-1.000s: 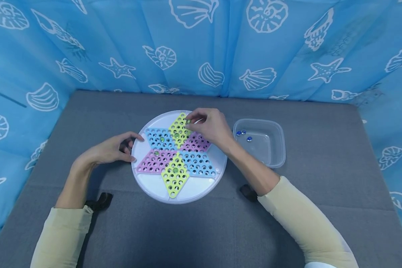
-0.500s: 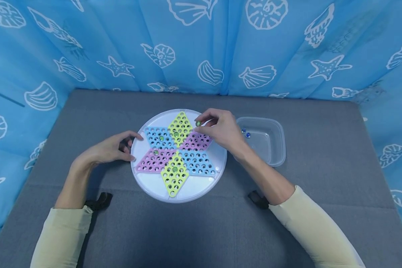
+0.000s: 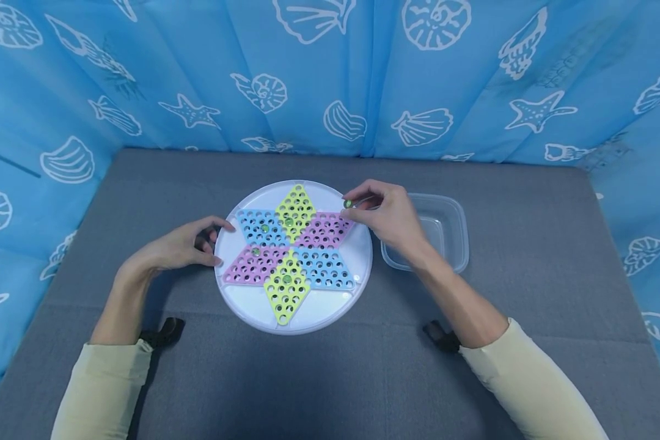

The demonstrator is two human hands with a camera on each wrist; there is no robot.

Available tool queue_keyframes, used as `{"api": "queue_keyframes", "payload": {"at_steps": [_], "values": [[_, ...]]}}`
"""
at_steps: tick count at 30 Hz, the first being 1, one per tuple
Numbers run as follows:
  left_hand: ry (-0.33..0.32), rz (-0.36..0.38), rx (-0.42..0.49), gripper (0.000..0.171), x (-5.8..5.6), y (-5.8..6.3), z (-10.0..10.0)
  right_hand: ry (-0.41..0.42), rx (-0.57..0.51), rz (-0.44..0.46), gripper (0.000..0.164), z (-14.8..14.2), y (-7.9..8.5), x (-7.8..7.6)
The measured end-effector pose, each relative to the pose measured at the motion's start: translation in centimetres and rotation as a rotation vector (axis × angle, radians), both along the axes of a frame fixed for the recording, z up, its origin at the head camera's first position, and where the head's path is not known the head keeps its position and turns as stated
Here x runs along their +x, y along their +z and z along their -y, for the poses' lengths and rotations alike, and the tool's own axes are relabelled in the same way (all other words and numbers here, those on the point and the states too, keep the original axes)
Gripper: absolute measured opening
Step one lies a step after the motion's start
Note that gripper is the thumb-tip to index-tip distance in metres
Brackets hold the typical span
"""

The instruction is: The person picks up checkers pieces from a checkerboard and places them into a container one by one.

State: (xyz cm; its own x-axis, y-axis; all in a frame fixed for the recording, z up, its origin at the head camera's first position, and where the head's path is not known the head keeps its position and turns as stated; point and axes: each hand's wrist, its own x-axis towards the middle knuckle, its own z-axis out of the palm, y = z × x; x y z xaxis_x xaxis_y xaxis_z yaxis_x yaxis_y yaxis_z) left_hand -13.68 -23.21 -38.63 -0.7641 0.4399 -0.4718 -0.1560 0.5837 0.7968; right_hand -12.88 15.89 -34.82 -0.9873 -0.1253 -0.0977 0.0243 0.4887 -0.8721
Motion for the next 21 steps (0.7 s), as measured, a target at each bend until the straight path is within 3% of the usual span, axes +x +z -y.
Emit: {"api": "queue_keyframes", "payload": {"at_steps": [11, 21], "values": [[0.002, -0.002, 0.016, 0.060, 0.1, -0.1, 0.2, -0.033, 0.032, 0.023, 0.030, -2.1, 0.1, 0.7], [0.010, -0.050, -0.038, 0.050, 0.2, -0.2, 0.0, -0.079, 0.049, -0.009, 0.039, -4.6, -0.7, 1.1]]}}
